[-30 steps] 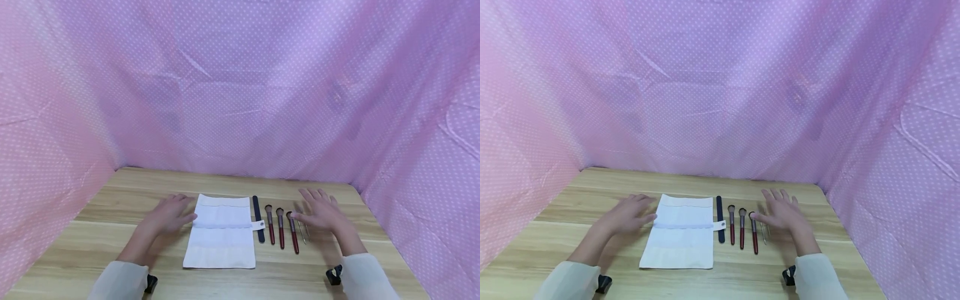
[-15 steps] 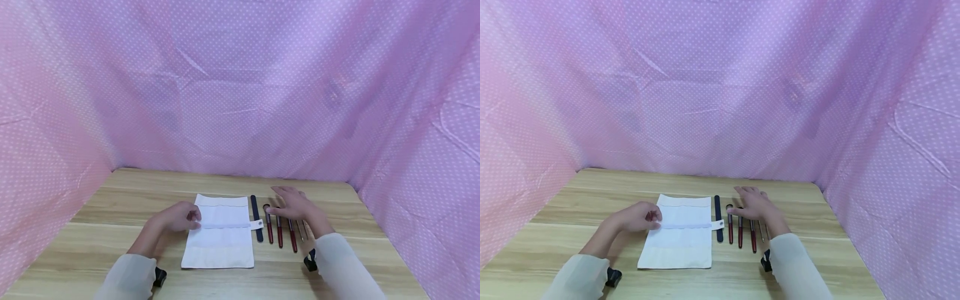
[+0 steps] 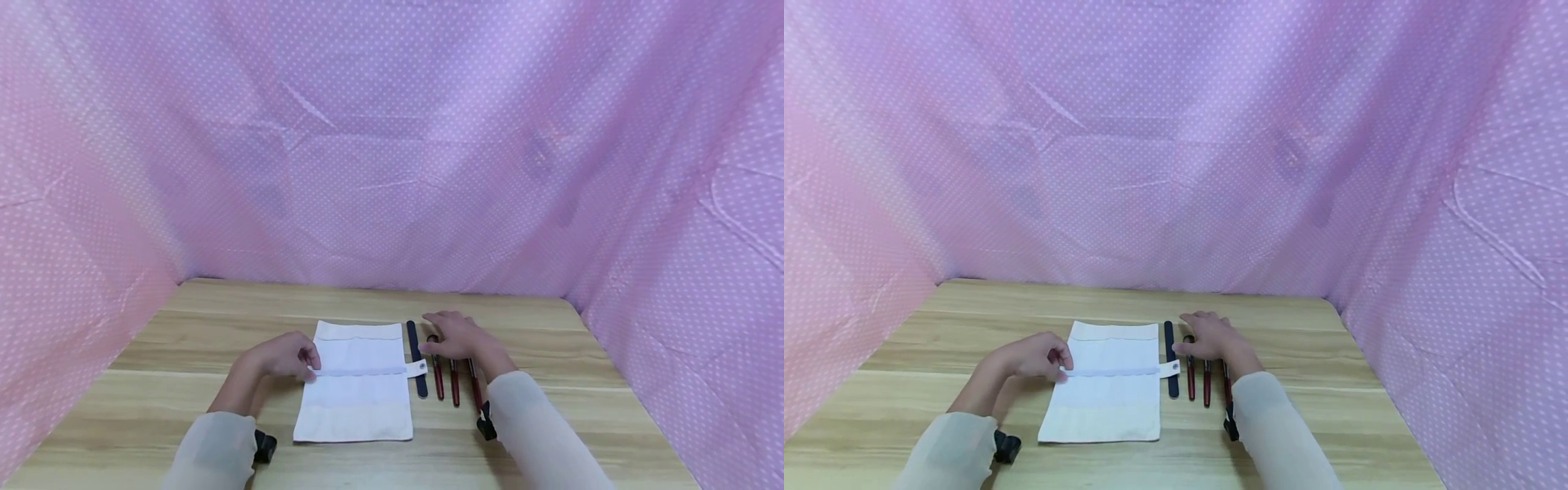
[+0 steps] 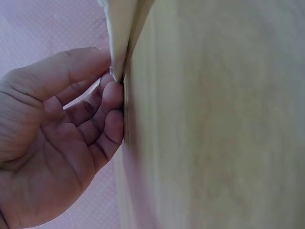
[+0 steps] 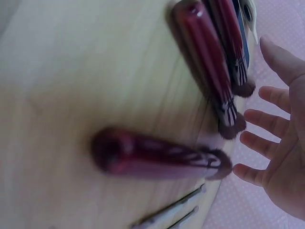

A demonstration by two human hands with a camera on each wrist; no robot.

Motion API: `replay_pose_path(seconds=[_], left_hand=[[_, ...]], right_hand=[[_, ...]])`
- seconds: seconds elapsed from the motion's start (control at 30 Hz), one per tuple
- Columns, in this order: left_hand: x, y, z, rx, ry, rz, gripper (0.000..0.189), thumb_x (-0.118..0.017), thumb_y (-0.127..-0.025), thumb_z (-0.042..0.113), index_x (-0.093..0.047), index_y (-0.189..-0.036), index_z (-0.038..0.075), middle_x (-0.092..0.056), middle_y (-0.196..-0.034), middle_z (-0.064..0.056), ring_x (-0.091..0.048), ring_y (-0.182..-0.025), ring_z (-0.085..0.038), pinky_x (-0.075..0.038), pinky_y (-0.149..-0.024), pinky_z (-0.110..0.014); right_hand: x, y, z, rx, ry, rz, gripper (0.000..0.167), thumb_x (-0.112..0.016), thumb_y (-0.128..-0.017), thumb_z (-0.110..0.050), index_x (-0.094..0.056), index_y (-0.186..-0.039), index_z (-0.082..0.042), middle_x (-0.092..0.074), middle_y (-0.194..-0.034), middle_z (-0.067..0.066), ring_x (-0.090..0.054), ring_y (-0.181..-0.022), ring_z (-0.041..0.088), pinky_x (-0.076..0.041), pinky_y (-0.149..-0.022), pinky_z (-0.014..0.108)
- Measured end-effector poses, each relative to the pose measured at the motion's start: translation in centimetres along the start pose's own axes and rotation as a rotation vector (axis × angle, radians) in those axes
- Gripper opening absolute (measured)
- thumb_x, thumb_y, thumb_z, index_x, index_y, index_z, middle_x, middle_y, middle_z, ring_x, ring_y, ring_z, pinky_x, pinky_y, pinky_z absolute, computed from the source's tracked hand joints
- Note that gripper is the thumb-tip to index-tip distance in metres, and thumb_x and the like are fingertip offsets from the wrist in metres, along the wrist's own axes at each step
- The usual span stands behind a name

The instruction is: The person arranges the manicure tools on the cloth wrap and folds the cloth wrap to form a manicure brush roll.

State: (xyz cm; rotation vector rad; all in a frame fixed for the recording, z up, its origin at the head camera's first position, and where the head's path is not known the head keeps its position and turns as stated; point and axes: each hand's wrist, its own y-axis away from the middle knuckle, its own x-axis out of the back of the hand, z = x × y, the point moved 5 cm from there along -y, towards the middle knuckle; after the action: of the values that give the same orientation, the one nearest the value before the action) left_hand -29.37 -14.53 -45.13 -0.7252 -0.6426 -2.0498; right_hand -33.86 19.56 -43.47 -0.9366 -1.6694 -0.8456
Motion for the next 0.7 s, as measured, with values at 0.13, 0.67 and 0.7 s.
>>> replay_pose_path(seconds=[0.13,0.67,0.7], left_hand=[[0.3,-0.2,-0.4,-0.008,0.035,-0.003,0.013,-0.083,-0.081,0.002,-0.072,-0.087,0.007,-0.064,-0.082,-0.001,-0.055,-0.076,-0.017,-0.047,-0.069,-0.030],[0.4,-0.9,-0.9,-0.025,0.119,-0.018,0.005,-0.076,-0.087,0.002,-0.071,-0.089,0.002,-0.063,-0.080,-0.001,-0.052,-0.074,-0.017,-0.045,-0.067,-0.030],[0.4,-0.9,-1.0,-0.024,0.121,-0.017,0.005,-0.076,-0.087,0.002,-0.072,-0.090,0.002,-0.063,-0.080,-0.001,-0.052,-0.074,-0.017,-0.046,-0.067,-0.030]], right_hand=[[0.1,-0.8,-0.7,0.014,0.015,-0.026,0.075,-0.066,-0.096,-0.052,-0.043,-0.156,-0.013,-0.046,-0.154,0.018,-0.039,-0.143,0.042,-0.027,-0.111,0.069],[-0.8,-3.5,-1.3,-0.021,-0.024,-0.065,0.062,-0.067,-0.100,-0.038,-0.046,-0.153,-0.014,-0.047,-0.151,0.018,-0.041,-0.139,0.041,-0.031,-0.111,0.068],[-0.9,-3.6,-1.2,-0.022,-0.027,-0.065,0.062,-0.067,-0.100,-0.038,-0.047,-0.153,-0.014,-0.047,-0.150,0.018,-0.041,-0.139,0.042,-0.031,-0.110,0.068]])
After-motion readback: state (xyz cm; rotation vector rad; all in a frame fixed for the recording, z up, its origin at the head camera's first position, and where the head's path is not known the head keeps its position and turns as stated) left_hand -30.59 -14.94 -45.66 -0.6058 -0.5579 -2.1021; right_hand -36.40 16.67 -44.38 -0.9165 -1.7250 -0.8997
